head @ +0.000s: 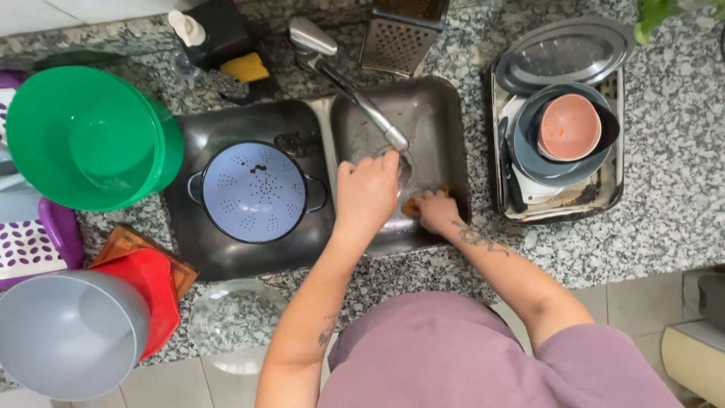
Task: The person cleans a kitchen sink and countertop using a yellow cloth. They wipe the sink basin, faucet, and surrounding counter area, then dry a gray bowl and a green bowl before placing them in a cabinet.
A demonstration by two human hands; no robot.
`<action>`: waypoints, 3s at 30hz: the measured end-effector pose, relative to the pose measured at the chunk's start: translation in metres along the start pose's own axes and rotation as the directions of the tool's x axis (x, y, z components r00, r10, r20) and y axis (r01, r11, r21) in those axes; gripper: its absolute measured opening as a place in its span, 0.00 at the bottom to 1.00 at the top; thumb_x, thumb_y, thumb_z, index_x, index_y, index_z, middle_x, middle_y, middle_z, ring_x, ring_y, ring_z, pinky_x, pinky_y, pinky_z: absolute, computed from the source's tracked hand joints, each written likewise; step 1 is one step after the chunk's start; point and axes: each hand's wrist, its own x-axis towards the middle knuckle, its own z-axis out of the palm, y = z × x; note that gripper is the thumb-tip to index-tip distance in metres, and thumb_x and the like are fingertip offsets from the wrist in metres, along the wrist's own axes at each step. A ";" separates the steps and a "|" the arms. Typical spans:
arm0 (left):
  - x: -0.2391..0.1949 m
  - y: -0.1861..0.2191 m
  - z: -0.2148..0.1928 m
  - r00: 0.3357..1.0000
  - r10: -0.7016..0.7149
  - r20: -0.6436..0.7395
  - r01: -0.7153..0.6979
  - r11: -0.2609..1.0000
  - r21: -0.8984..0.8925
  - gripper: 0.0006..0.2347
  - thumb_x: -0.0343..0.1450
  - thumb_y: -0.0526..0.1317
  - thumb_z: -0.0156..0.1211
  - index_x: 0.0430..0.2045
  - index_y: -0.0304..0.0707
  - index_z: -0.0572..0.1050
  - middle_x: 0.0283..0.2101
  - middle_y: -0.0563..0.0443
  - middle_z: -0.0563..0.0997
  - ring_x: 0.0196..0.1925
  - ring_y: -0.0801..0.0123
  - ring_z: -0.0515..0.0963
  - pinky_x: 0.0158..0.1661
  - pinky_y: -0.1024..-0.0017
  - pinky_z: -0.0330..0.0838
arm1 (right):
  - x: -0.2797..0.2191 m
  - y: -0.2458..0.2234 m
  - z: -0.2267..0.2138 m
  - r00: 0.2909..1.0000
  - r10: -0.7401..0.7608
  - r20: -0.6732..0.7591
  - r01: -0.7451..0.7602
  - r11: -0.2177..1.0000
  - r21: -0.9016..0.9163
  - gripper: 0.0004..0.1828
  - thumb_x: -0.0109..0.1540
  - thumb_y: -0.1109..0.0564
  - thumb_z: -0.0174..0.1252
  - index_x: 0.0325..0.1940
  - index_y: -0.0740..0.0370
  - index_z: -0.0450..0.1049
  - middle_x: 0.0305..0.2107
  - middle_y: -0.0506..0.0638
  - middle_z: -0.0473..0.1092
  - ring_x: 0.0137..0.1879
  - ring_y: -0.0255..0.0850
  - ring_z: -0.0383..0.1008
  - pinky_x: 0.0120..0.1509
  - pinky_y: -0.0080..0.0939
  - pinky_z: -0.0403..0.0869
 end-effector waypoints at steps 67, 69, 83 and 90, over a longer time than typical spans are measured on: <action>-0.115 -0.047 0.100 0.965 -0.192 0.179 0.236 0.932 -0.273 0.09 0.67 0.42 0.49 0.39 0.60 0.70 0.31 0.67 0.74 0.32 0.73 0.71 0.37 0.70 0.57 | 0.125 -0.023 -0.018 0.967 -0.120 -0.225 0.046 0.950 -0.307 0.21 0.58 0.61 0.51 0.52 0.38 0.71 0.48 0.50 0.66 0.50 0.49 0.66 0.41 0.57 0.65; -0.114 -0.048 0.101 0.968 -0.184 0.170 0.225 0.938 -0.264 0.10 0.66 0.42 0.49 0.39 0.60 0.70 0.32 0.67 0.74 0.33 0.74 0.71 0.37 0.70 0.58 | 0.131 -0.020 -0.010 0.958 -0.123 -0.259 0.079 0.982 -0.173 0.15 0.58 0.60 0.50 0.43 0.41 0.76 0.42 0.46 0.69 0.47 0.45 0.70 0.39 0.54 0.66; -0.115 -0.049 0.103 0.969 -0.181 0.171 0.224 0.932 -0.286 0.10 0.66 0.43 0.49 0.40 0.61 0.70 0.30 0.67 0.74 0.32 0.74 0.71 0.38 0.70 0.57 | 0.108 -0.013 -0.007 0.961 -0.105 -0.256 0.042 0.970 -0.239 0.16 0.57 0.59 0.47 0.42 0.47 0.77 0.34 0.50 0.70 0.40 0.48 0.67 0.40 0.51 0.62; -0.117 -0.050 0.105 0.972 -0.177 0.155 0.215 0.935 -0.281 0.10 0.65 0.44 0.49 0.40 0.61 0.70 0.30 0.66 0.74 0.32 0.74 0.71 0.37 0.69 0.58 | 0.084 -0.029 -0.039 0.899 -0.285 -0.333 0.101 0.874 -0.475 0.14 0.57 0.59 0.52 0.42 0.43 0.77 0.44 0.47 0.67 0.48 0.49 0.64 0.35 0.56 0.66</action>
